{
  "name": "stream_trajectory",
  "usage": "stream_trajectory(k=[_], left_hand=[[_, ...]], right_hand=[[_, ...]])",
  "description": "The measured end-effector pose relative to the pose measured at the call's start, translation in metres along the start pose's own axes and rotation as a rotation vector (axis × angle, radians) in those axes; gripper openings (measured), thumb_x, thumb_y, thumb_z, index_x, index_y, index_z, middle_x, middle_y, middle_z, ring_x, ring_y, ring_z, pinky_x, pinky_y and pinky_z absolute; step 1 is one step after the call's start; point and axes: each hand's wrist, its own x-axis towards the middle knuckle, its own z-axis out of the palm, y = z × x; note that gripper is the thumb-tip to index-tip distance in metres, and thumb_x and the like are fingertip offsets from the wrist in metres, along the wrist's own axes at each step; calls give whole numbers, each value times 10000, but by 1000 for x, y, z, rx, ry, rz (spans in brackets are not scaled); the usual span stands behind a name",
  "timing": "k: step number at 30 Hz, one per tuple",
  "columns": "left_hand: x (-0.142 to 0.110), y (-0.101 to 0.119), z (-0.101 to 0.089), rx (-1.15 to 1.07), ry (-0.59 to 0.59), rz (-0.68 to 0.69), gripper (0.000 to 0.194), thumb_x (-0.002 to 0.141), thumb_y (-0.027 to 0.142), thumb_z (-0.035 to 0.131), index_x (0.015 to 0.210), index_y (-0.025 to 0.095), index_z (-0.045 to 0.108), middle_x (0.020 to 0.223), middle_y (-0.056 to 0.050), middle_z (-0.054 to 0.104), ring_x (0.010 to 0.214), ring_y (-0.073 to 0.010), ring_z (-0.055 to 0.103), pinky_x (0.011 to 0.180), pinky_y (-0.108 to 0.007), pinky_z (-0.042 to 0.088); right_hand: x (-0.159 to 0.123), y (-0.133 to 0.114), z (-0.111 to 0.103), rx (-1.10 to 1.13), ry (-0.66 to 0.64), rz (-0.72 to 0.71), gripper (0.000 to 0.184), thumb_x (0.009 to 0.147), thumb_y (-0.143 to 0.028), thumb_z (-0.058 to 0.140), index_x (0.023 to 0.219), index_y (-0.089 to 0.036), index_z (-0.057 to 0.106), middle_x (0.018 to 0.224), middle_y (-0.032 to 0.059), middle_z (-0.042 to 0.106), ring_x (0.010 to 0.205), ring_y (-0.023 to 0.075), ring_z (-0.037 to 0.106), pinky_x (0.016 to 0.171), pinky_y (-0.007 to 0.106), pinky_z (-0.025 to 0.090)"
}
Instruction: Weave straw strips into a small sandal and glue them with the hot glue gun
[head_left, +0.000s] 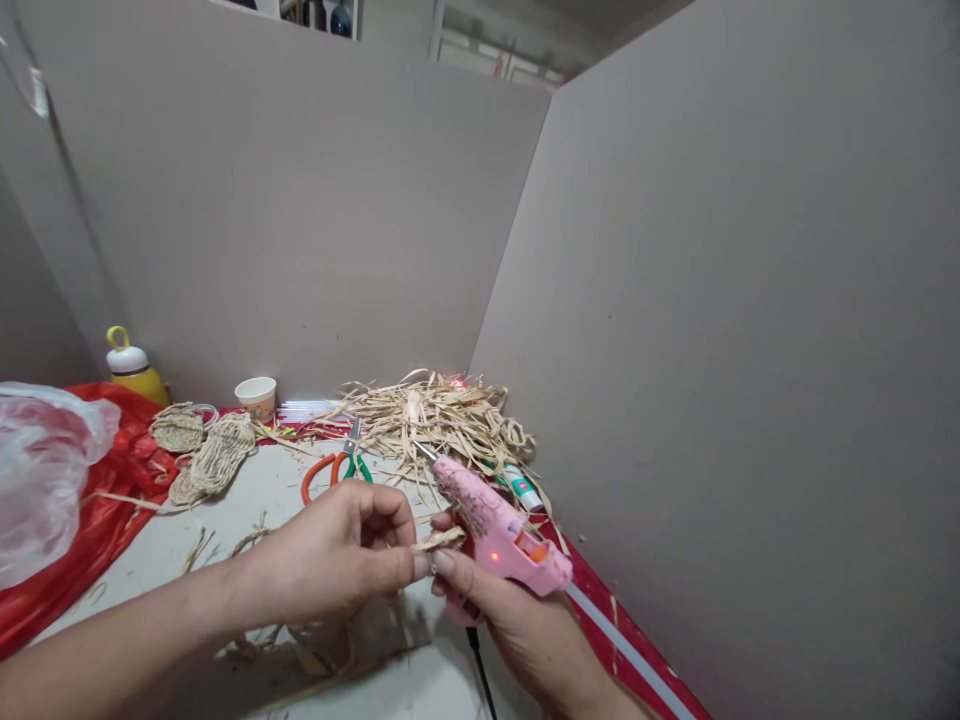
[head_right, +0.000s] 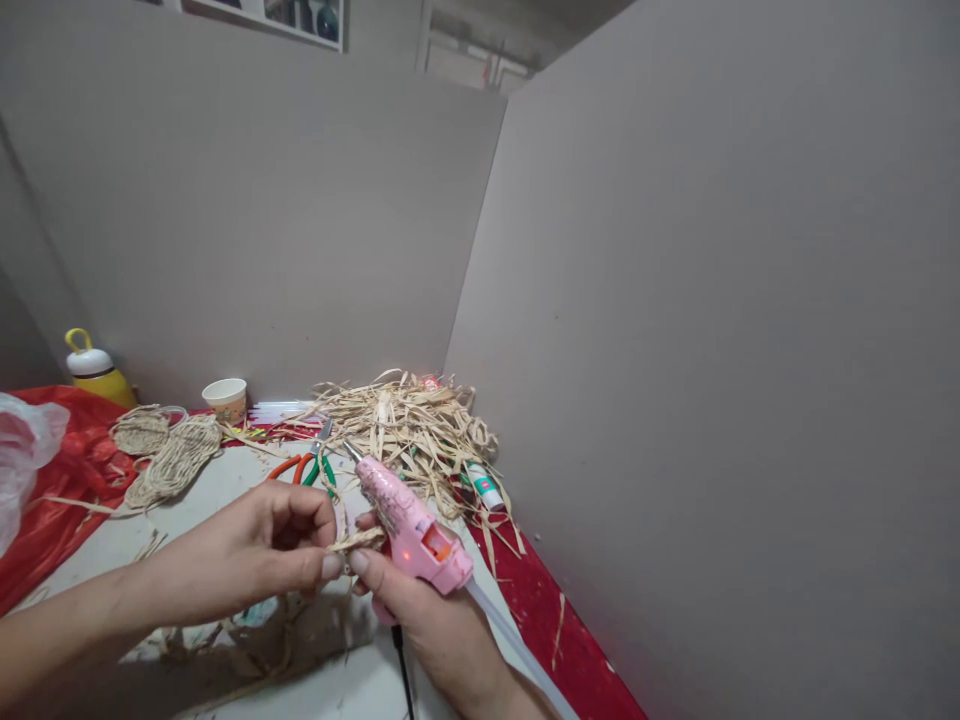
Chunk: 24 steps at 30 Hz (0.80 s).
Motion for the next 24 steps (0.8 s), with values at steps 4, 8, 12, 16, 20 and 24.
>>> stream_trajectory(k=[4,8,12,16,20,24], left_hand=[[11,-2,-7,-108,-108,-83,276,722,337,736,624,157,552,519,64,485,465,-62,377,465,-194,298],[15,-10,-4,-341,-113,-109,318,678,380,790,700,162,560,551,53,542,482,-72,455,514,-217,445],[15,-17,4,-468,-53,-58,266,751,348,748,833,182,556,636,8,644,520,-95,562,529,-224,497],[13,-15,3,-562,111,-3,256,790,299,713,991,180,609,668,-15,680,501,-91,579,503,-209,509],[11,-10,-3,-624,253,50,333,753,310,761,1029,160,650,660,-19,676,505,-98,594,486,-208,525],[9,-9,-6,-637,252,119,359,734,330,785,1026,152,676,638,-13,665,492,-97,580,482,-221,532]], right_hand=[[1,-3,-2,-7,-63,-33,229,842,-411,699,829,-185,664,779,7,611,760,153,545,721,283,448],[1,-6,-2,19,-62,-32,246,815,-428,722,842,-191,661,716,-19,580,662,130,500,636,262,432],[2,-9,-3,-4,-7,9,307,800,-463,725,706,-177,664,646,-17,576,592,120,490,565,254,406],[-2,-11,-11,60,104,24,360,799,-527,705,932,-193,704,779,33,680,632,146,568,539,252,418],[-10,-13,-18,-19,178,29,405,778,-539,716,1023,-217,690,843,61,721,711,199,631,598,288,487],[-14,-22,-11,-190,141,-120,286,752,-464,746,931,-241,735,728,31,700,689,229,637,634,321,516]])
